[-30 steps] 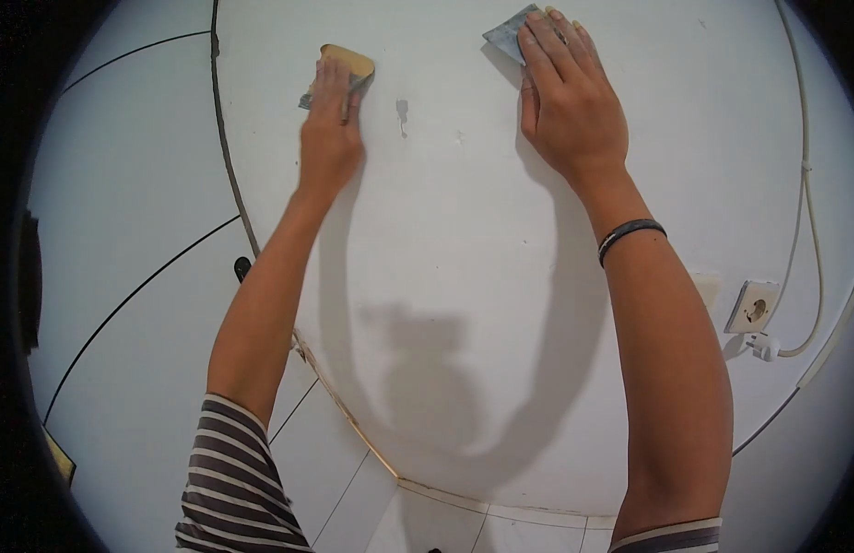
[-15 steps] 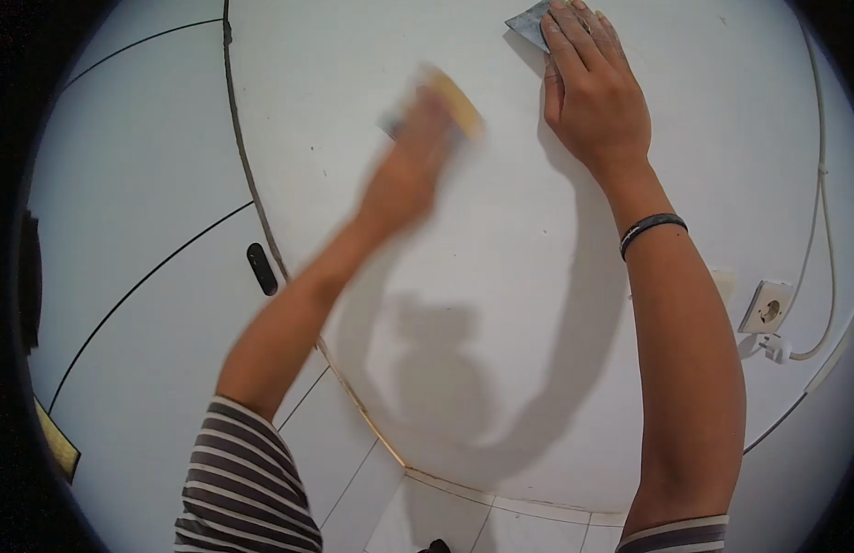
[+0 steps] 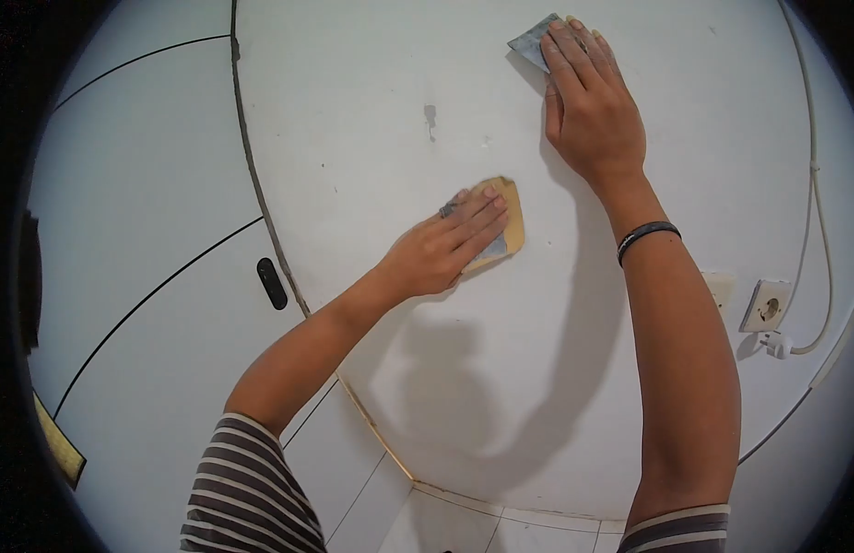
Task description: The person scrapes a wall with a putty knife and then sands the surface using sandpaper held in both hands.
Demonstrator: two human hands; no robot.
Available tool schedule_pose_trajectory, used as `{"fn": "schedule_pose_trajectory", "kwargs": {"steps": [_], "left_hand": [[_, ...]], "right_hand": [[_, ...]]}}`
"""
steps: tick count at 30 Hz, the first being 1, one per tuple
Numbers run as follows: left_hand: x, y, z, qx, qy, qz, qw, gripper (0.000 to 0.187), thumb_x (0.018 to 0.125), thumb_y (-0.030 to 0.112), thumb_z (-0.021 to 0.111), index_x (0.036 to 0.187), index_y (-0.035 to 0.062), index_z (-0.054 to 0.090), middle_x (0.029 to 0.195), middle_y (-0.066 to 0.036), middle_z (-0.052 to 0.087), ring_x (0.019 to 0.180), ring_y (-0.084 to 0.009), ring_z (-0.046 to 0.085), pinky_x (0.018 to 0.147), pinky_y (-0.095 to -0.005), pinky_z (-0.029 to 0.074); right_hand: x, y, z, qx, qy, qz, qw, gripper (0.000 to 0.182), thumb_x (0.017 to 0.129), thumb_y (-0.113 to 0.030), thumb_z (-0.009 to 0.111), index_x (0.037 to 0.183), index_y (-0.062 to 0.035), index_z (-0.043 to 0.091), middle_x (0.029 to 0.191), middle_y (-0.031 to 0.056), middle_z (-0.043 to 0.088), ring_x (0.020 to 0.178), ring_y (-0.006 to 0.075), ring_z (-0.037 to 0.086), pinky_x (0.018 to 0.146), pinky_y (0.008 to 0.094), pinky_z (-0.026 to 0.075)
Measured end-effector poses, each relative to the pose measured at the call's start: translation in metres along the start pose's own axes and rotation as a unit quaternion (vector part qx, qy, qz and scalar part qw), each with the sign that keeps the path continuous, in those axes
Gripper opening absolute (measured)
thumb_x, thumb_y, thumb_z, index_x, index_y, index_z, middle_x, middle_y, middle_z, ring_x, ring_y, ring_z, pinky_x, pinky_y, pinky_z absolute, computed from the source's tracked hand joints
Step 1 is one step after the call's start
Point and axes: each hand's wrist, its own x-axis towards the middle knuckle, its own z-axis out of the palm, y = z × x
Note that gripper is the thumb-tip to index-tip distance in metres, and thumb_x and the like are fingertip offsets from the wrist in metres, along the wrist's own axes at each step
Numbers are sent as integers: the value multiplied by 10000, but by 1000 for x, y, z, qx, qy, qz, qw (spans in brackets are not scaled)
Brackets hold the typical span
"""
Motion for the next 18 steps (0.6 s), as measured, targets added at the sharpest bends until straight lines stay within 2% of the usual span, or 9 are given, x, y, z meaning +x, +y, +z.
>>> {"fn": "schedule_pose_trajectory", "kwargs": {"steps": [2,5,6,8,12,13,14,16,18], "left_hand": [[-3,-34,-10,-39,70,4,997,519,880,-35,514,1398,-54,540,1502,-206,507,1417,-308,473,1143,-422,442],[2,-112,-34,90,195,-219,952,538,873,-81,525,1411,-58,516,1506,-241,479,1427,-367,435,1194,-415,370],[8,-121,-46,59,225,-283,931,539,883,-79,519,1421,-58,502,1526,-235,457,1430,-385,421,1199,-427,362],[8,-100,-33,58,213,-276,935,466,959,-22,537,1422,-52,504,1539,-200,459,1448,-336,416,1156,-400,414],[-18,-3,-2,-24,10,-2,1000,603,831,-40,616,1425,-35,517,1505,-178,515,1421,-318,469,1162,-439,412],[-20,-18,-4,-76,21,16,997,608,827,-52,611,1427,-27,520,1496,-170,526,1410,-309,484,1176,-459,391],[-17,-44,-8,-66,45,-10,997,466,904,-23,547,1370,-27,567,1484,-187,529,1420,-325,462,1177,-450,393],[-5,-99,-28,71,123,-128,982,464,907,-3,574,1369,-32,566,1491,-201,517,1427,-342,446,1180,-454,387],[17,-122,-49,76,210,-225,948,492,887,-22,585,1378,-47,549,1504,-207,500,1443,-349,420,1194,-460,362]], "right_hand": [[2,-2,0,3,-8,3,1000,416,881,-31,622,1297,-41,640,1421,82,593,1376,267,501,1206,416,383],[1,-3,0,3,-11,6,1000,414,882,-33,624,1295,-41,640,1414,82,596,1375,268,501,1205,417,384],[1,-3,0,6,-12,7,1000,413,882,-34,625,1294,-41,640,1412,82,597,1375,269,501,1204,418,385],[1,-3,0,1,-14,6,1000,417,881,-33,625,1298,-44,637,1419,80,592,1376,268,500,1203,419,386],[1,-3,0,-6,-12,4,1000,436,876,-29,623,1312,-47,627,1433,76,580,1379,266,497,1201,420,390],[2,-3,0,-2,-16,5,1000,439,877,-29,623,1315,-46,624,1435,77,579,1380,267,496,1201,421,390],[2,-3,-1,-3,-18,6,1000,442,877,-29,623,1319,-45,621,1437,78,577,1380,267,496,1202,422,389],[1,-2,0,-1,-22,4,1000,443,877,-27,622,1320,-42,619,1436,82,576,1380,269,495,1202,424,389],[0,-3,0,5,-17,6,1000,440,874,-24,622,1314,-38,623,1430,87,580,1380,271,495,1200,426,390]]}}
